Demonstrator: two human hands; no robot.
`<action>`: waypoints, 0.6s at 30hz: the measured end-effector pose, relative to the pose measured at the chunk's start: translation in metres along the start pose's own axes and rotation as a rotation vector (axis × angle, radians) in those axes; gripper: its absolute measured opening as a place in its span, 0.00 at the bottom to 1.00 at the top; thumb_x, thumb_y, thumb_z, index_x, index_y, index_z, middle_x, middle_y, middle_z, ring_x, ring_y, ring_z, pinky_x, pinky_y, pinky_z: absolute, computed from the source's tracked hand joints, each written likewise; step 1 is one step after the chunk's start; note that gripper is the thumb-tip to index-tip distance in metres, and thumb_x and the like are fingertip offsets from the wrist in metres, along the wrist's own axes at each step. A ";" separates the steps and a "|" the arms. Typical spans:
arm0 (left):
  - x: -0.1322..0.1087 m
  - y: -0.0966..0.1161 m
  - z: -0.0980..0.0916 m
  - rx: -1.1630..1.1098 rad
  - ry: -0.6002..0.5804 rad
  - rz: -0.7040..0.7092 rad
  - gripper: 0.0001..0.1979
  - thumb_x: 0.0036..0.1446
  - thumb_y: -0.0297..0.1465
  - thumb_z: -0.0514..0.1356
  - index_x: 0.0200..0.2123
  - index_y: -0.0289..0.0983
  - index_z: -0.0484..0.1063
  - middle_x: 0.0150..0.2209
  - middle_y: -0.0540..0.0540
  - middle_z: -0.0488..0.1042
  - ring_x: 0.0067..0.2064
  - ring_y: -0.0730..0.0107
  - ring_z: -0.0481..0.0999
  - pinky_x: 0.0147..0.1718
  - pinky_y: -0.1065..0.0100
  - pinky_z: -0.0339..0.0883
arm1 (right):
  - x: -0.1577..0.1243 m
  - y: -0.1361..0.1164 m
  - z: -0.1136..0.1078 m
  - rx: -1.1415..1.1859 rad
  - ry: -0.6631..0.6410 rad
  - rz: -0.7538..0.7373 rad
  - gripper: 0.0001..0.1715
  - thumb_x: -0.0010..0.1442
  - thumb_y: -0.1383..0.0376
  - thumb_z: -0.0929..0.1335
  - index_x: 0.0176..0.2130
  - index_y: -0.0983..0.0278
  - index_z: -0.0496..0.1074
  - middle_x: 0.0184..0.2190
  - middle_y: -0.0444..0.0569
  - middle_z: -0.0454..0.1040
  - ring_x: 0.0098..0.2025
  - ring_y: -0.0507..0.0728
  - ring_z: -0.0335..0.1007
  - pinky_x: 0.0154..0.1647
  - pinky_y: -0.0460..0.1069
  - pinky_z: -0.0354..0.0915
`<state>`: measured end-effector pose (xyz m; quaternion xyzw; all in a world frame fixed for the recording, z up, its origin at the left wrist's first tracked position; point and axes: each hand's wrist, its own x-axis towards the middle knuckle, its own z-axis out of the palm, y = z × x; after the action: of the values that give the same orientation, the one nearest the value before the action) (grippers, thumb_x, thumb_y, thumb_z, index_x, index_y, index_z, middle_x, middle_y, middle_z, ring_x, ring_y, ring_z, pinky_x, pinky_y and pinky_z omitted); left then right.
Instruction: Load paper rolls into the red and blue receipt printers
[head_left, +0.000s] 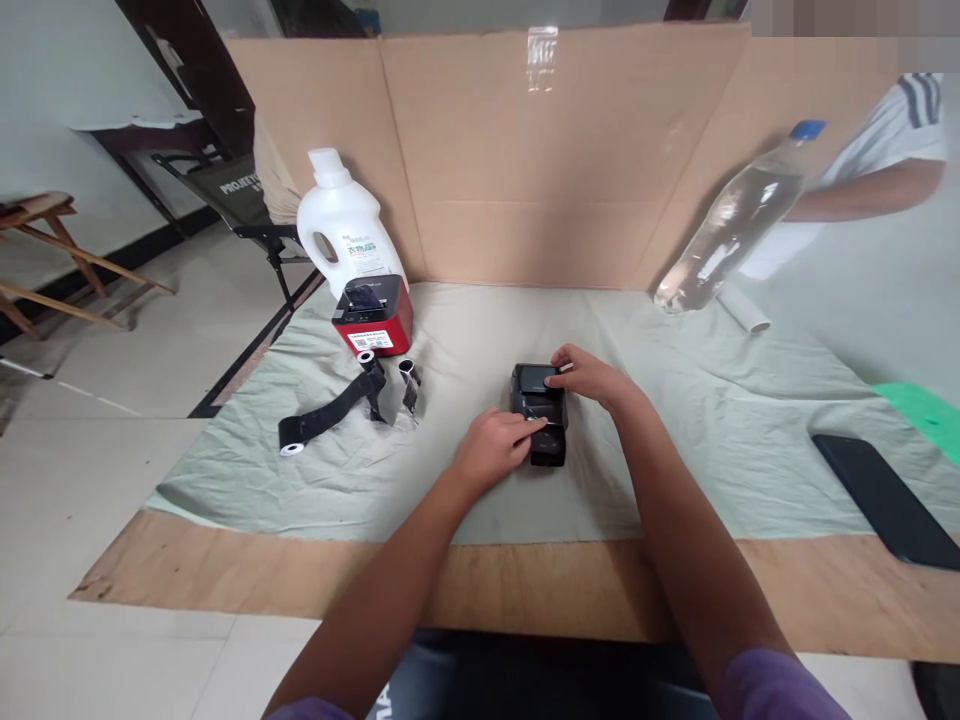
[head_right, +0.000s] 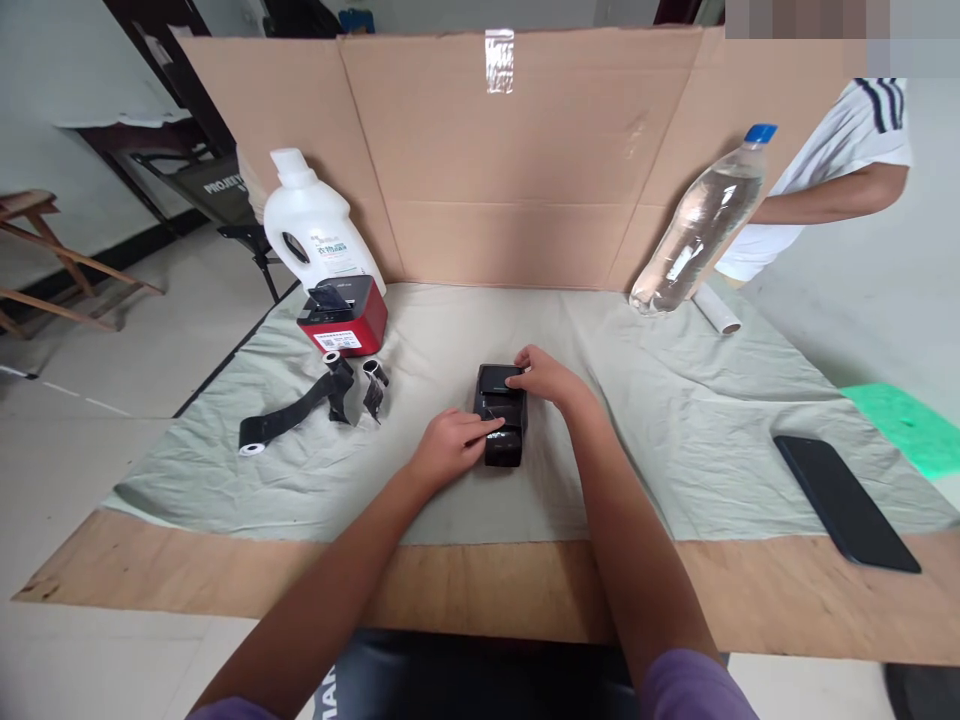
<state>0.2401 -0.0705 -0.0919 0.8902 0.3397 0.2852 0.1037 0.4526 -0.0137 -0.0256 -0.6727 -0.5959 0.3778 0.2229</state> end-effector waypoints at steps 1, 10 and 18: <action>0.000 0.000 0.000 -0.022 -0.014 -0.013 0.19 0.61 0.23 0.56 0.51 0.42 0.78 0.29 0.50 0.78 0.32 0.71 0.75 0.34 0.67 0.61 | -0.001 -0.001 0.001 0.033 -0.005 0.050 0.20 0.51 0.64 0.72 0.43 0.62 0.66 0.47 0.50 0.70 0.41 0.55 0.68 0.37 0.49 0.64; 0.002 0.002 -0.003 -0.105 -0.012 -0.309 0.29 0.60 0.30 0.58 0.65 0.45 0.64 0.48 0.45 0.79 0.43 0.65 0.78 0.44 0.65 0.67 | -0.012 0.012 0.013 0.202 0.009 0.125 0.31 0.53 0.58 0.74 0.53 0.62 0.65 0.52 0.55 0.73 0.42 0.57 0.71 0.37 0.50 0.69; 0.010 -0.003 0.010 0.056 -0.143 -0.442 0.51 0.48 0.37 0.66 0.71 0.39 0.45 0.69 0.32 0.56 0.71 0.41 0.51 0.66 0.37 0.35 | -0.063 0.053 0.074 0.652 0.246 -0.189 0.42 0.62 0.36 0.59 0.63 0.56 0.65 0.69 0.49 0.60 0.72 0.63 0.49 0.74 0.62 0.41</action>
<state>0.2505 -0.0615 -0.0964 0.8148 0.5257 0.1823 0.1627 0.4287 -0.0961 -0.0961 -0.5488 -0.4722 0.4418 0.5297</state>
